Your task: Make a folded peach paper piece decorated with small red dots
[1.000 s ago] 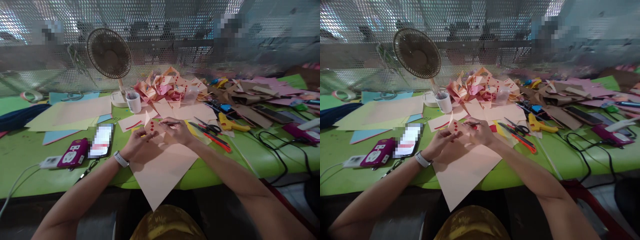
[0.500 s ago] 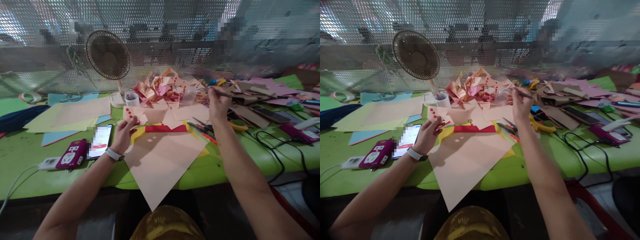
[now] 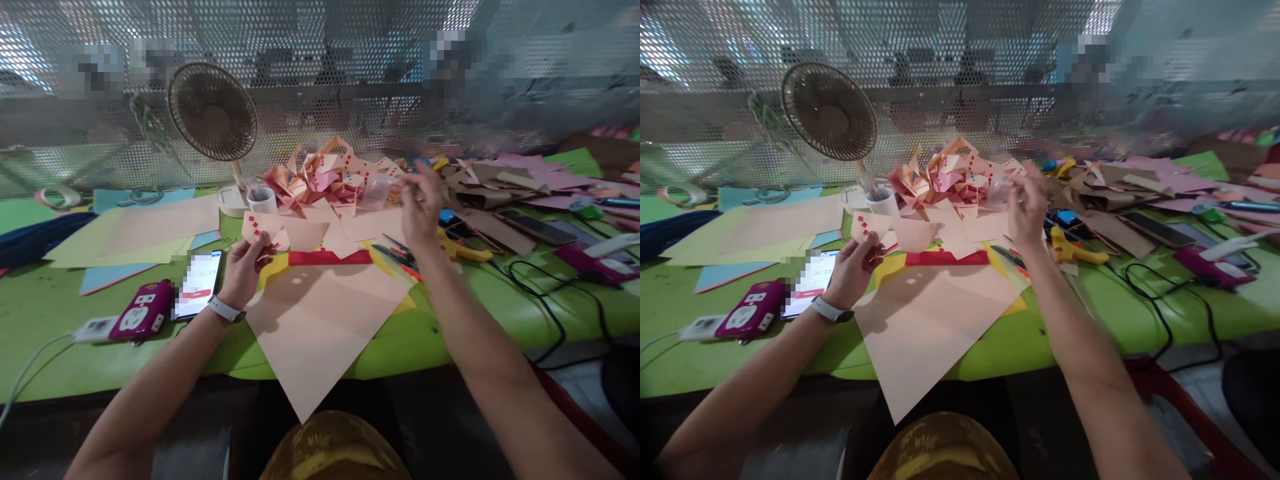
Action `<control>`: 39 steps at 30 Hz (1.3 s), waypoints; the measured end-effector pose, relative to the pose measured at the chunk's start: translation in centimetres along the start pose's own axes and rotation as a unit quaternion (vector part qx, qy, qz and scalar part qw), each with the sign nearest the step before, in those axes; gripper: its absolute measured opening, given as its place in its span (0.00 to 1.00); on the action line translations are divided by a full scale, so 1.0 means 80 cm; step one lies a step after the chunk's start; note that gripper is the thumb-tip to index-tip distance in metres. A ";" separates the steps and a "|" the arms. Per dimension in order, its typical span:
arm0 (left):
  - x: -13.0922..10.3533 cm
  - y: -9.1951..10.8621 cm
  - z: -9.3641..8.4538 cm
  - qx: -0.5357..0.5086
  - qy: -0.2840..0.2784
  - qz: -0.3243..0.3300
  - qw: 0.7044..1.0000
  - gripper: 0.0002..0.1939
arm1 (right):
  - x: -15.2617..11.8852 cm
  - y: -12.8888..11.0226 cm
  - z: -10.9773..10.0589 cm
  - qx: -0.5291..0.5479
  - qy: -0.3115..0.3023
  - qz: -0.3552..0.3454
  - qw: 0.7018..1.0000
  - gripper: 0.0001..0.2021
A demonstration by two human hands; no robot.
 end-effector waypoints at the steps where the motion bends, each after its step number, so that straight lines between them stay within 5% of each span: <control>1: -0.002 -0.001 0.003 0.006 -0.009 -0.001 1.000 0.19 | -0.007 -0.019 0.008 0.034 -0.002 -0.008 0.999 0.17; 6: -0.006 -0.008 0.008 0.023 -0.038 -0.004 0.999 0.17 | -0.050 -0.103 0.069 0.103 -0.178 -0.060 0.977 0.14; 12: -0.008 -0.016 0.010 0.010 -0.057 -0.031 0.998 0.17 | -0.077 -0.116 0.095 0.142 -0.255 -0.036 0.956 0.15; 23: -0.009 -0.010 0.018 -0.035 -0.091 -0.014 0.995 0.14 | -0.083 -0.109 0.101 0.204 -0.295 0.044 0.932 0.14; 29: -0.005 -0.013 0.011 -0.106 -0.041 -0.030 0.993 0.14 | -0.088 -0.113 0.103 0.210 -0.334 0.050 0.918 0.13; 35: -0.018 -0.013 0.025 -0.087 -0.069 -0.033 0.993 0.15 | -0.065 -0.122 0.094 0.172 -0.283 0.019 0.943 0.14; 39: -0.027 -0.012 0.033 -0.066 -0.089 -0.029 0.993 0.17 | -0.059 -0.152 0.112 0.135 -0.310 -0.057 0.939 0.18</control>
Point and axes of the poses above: each hand's wrist, its own x-axis towards the middle knuckle, its own z-axis out of the palm, y = z × x, the point moved 7 cm from there along x, towards the middle knuckle
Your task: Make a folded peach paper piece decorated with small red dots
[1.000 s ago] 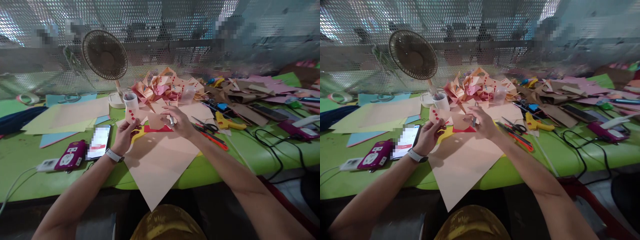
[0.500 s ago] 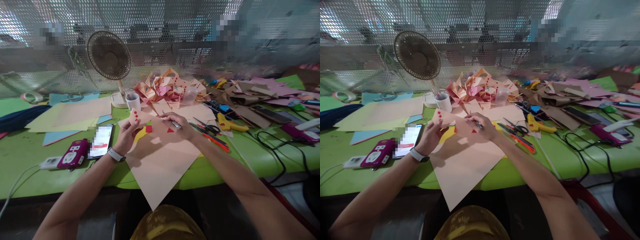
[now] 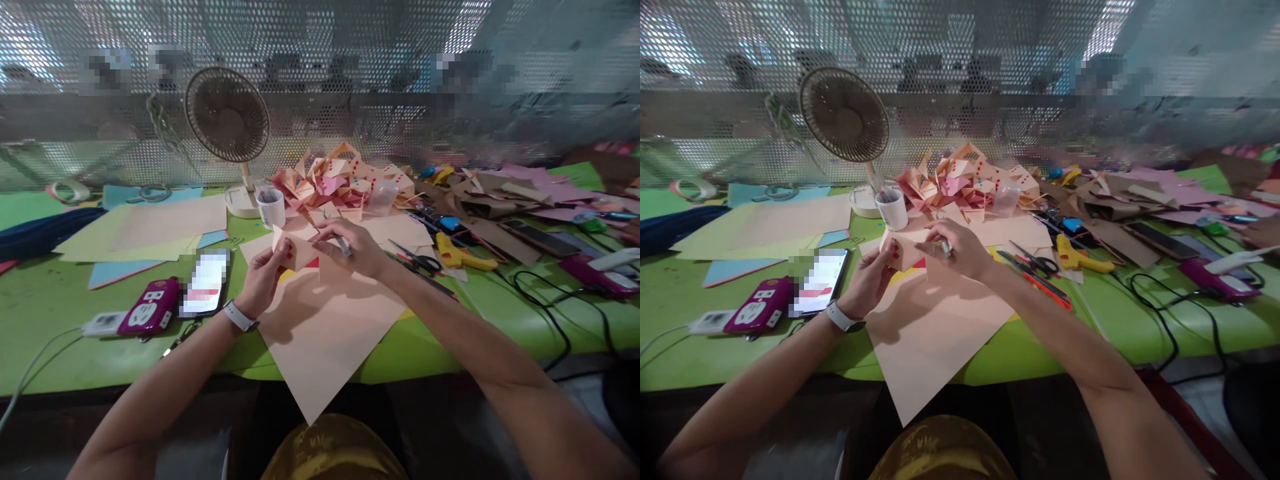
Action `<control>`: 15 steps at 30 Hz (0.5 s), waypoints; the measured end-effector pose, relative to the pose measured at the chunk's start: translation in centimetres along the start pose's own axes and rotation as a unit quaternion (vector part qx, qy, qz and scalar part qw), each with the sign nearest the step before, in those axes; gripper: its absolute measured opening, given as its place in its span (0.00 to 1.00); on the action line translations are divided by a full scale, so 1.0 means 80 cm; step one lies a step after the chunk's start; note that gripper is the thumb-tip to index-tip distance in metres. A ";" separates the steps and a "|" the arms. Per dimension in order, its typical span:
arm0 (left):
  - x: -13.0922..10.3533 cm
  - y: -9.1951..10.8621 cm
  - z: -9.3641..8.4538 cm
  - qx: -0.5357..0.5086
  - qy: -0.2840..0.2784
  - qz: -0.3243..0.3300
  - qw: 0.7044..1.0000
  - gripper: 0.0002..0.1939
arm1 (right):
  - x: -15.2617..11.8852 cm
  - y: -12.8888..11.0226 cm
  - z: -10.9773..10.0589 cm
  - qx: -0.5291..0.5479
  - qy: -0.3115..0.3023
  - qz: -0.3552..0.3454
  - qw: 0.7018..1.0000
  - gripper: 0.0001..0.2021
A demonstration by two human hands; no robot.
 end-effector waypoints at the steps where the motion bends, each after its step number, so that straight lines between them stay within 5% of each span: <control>1: -0.001 -0.001 0.000 0.007 -0.003 0.000 1.000 0.17 | 0.005 -0.006 0.008 -0.016 -0.018 -0.013 1.000 0.19; 7: -0.004 -0.003 0.003 0.041 -0.038 -0.004 0.998 0.17 | 0.020 -0.021 0.036 -0.071 -0.079 -0.038 0.994 0.20; 15: -0.007 0.000 0.004 0.047 -0.023 -0.013 0.999 0.19 | 0.025 -0.018 0.002 -0.096 0.010 -0.047 0.994 0.22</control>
Point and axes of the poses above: each hand's wrist, its own x-axis towards the middle knuckle, its own z-axis out of the palm, y = z × x, the point moved 7 cm from there along x, towards the middle knuckle
